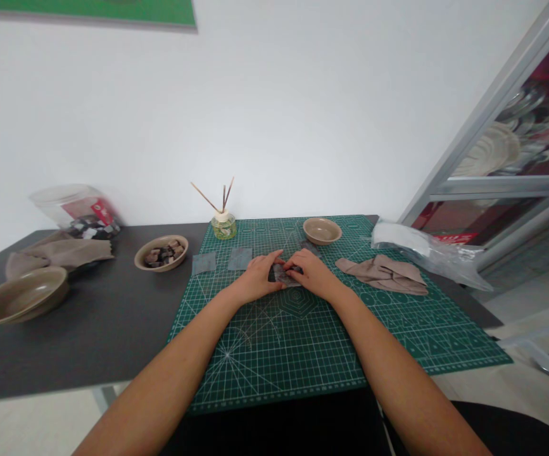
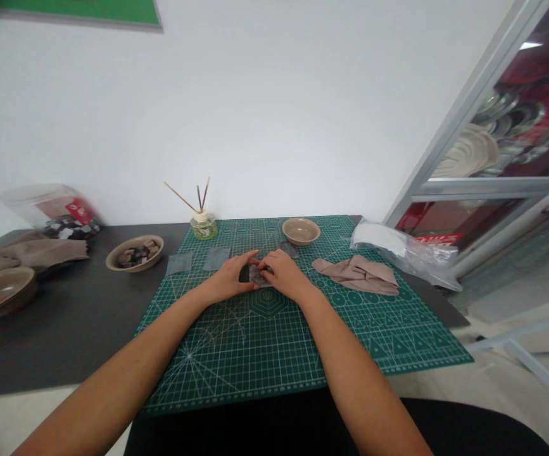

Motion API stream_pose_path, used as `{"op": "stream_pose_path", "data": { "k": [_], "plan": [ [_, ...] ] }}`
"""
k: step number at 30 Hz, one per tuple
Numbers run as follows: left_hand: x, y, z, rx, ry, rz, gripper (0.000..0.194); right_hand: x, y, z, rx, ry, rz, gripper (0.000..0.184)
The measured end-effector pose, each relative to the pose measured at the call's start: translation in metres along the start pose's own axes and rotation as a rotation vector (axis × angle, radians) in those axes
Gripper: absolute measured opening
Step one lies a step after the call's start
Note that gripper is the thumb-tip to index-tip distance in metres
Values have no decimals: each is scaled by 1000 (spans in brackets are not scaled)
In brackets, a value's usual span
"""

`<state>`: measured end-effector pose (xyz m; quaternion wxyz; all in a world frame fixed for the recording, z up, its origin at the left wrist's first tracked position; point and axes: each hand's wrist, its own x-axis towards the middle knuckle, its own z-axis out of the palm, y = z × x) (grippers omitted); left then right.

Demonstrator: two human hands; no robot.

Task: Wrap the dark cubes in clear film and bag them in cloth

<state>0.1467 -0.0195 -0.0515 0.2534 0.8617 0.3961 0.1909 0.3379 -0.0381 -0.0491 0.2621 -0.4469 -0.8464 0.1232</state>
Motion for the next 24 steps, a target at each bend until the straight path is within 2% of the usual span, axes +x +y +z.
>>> {"op": "stream_pose_path", "data": {
  "k": [9, 24],
  "plan": [
    [-1, 1, -1, 6, -5, -2, 80, -5, 5, -1, 28, 16, -39, 23],
    [0, -1, 0, -5, -5, -7, 81, -7, 5, -4, 19, 33, 37, 16]
  ]
}}
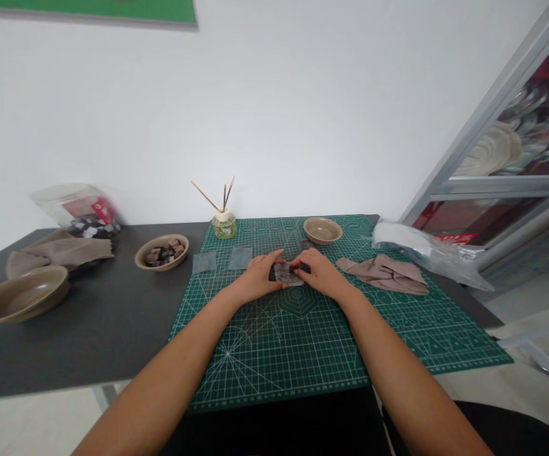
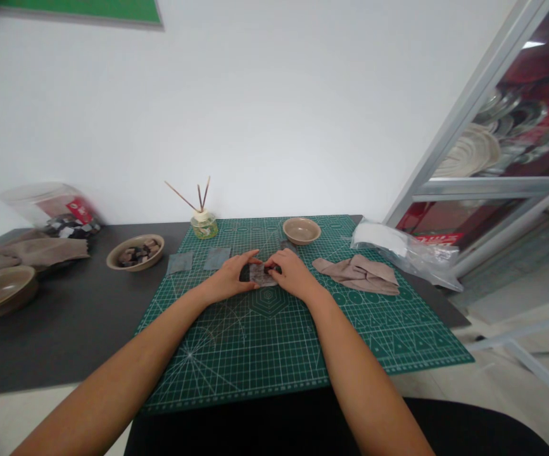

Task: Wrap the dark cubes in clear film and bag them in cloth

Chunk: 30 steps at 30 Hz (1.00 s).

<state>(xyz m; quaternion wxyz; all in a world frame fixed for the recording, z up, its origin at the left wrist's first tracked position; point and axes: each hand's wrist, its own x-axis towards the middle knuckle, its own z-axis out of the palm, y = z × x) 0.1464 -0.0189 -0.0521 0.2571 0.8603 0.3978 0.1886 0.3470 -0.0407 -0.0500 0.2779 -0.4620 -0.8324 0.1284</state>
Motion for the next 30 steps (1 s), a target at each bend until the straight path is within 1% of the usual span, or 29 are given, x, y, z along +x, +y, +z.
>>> {"op": "stream_pose_path", "data": {
  "k": [5, 11, 17, 22, 26, 30],
  "plan": [
    [0, 1, 0, 6, 7, -9, 81, 4, -4, 5, 17, -12, -14, 17],
    [0, -1, 0, -1, 4, 6, 81, 1, -1, 2, 21, 9, 45, 16],
    [0, 0, 0, 7, 3, -4, 81, 5, -5, 7, 20, -4, 46, 18],
    [0, -1, 1, 2, 4, 1, 81, 0, 1, 0, 3, 24, 62, 16],
    [0, -1, 1, 2, 3, 4, 81, -2, 4, -2, -5, 40, 43, 17],
    [0, 0, 0, 11, 11, -8, 80, 3, -1, 4, 6, 6, 6, 18]
  ]
}}
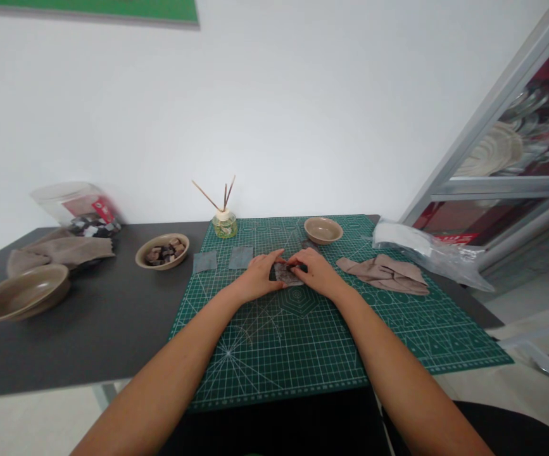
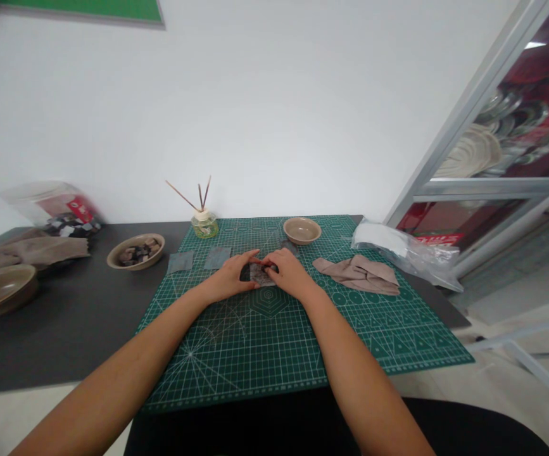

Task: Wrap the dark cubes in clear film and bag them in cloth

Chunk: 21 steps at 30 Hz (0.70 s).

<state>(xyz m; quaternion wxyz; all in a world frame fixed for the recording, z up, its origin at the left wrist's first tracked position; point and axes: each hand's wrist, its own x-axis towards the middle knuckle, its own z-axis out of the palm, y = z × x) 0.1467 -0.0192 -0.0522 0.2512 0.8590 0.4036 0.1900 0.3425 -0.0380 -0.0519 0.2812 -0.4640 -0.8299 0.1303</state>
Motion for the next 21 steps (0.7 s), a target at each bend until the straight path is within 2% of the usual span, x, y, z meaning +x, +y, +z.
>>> {"op": "stream_pose_path", "data": {
  "k": [3, 8, 21],
  "plan": [
    [0, 0, 0, 13, 1, -11, 81, 2, -2, 2, 0, -11, 0, 20],
    [0, 0, -1, 2, -20, 3, 82, -2, 3, -1, -26, 20, 66, 10],
    [0, -1, 0, 3, -10, -1, 83, -5, 2, -6, -1, 13, 1, 16]
  ]
}}
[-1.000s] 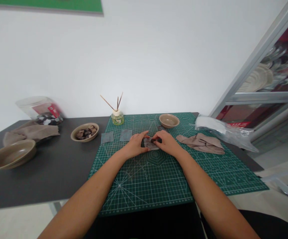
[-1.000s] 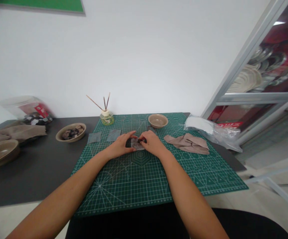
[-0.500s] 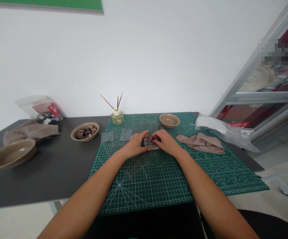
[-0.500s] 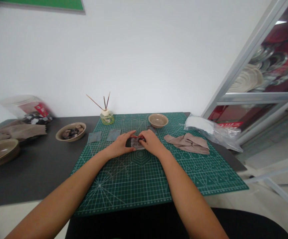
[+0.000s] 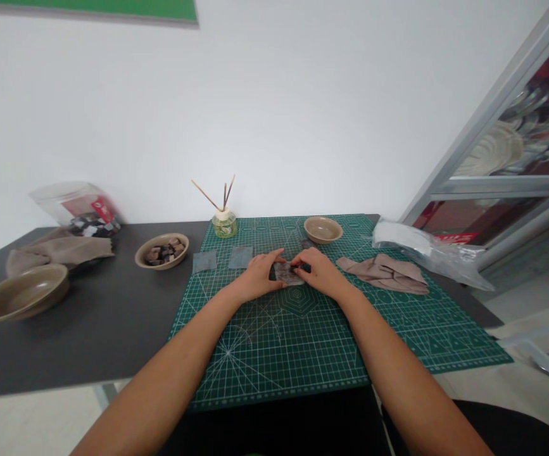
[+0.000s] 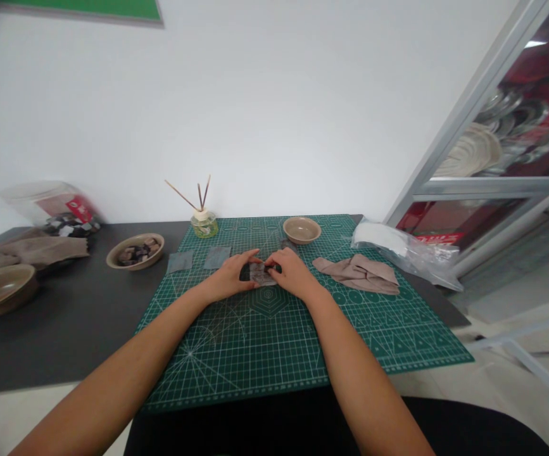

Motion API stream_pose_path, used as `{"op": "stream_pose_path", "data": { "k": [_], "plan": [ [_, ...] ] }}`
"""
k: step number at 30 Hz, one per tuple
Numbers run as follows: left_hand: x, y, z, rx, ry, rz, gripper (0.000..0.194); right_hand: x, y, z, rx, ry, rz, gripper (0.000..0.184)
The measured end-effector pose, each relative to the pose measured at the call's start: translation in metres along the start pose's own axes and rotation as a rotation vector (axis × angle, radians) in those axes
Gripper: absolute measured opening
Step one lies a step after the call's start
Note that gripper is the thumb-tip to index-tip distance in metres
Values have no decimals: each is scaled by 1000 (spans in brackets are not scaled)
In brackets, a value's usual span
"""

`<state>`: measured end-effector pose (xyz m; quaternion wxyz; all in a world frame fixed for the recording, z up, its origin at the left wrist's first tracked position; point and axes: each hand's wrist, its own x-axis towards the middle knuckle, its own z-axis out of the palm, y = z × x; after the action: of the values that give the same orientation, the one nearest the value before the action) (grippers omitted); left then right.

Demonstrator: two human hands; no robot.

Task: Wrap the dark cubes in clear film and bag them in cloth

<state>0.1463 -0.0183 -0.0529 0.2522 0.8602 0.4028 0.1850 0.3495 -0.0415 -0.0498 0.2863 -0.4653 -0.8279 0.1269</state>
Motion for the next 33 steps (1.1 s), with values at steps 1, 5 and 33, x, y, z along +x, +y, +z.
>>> {"op": "stream_pose_path", "data": {
  "k": [1, 5, 33],
  "plan": [
    [0, 0, 0, 2, 1, 1, 82, 0, 0, 0, 5, -3, -11, 17],
    [0, -2, 1, 11, 3, 3, 82, 2, -1, 4, 1, -14, -32, 18],
    [0, 1, 0, 15, 10, -15, 81, 6, -6, 7, -24, -1, -39, 19]
  ]
}}
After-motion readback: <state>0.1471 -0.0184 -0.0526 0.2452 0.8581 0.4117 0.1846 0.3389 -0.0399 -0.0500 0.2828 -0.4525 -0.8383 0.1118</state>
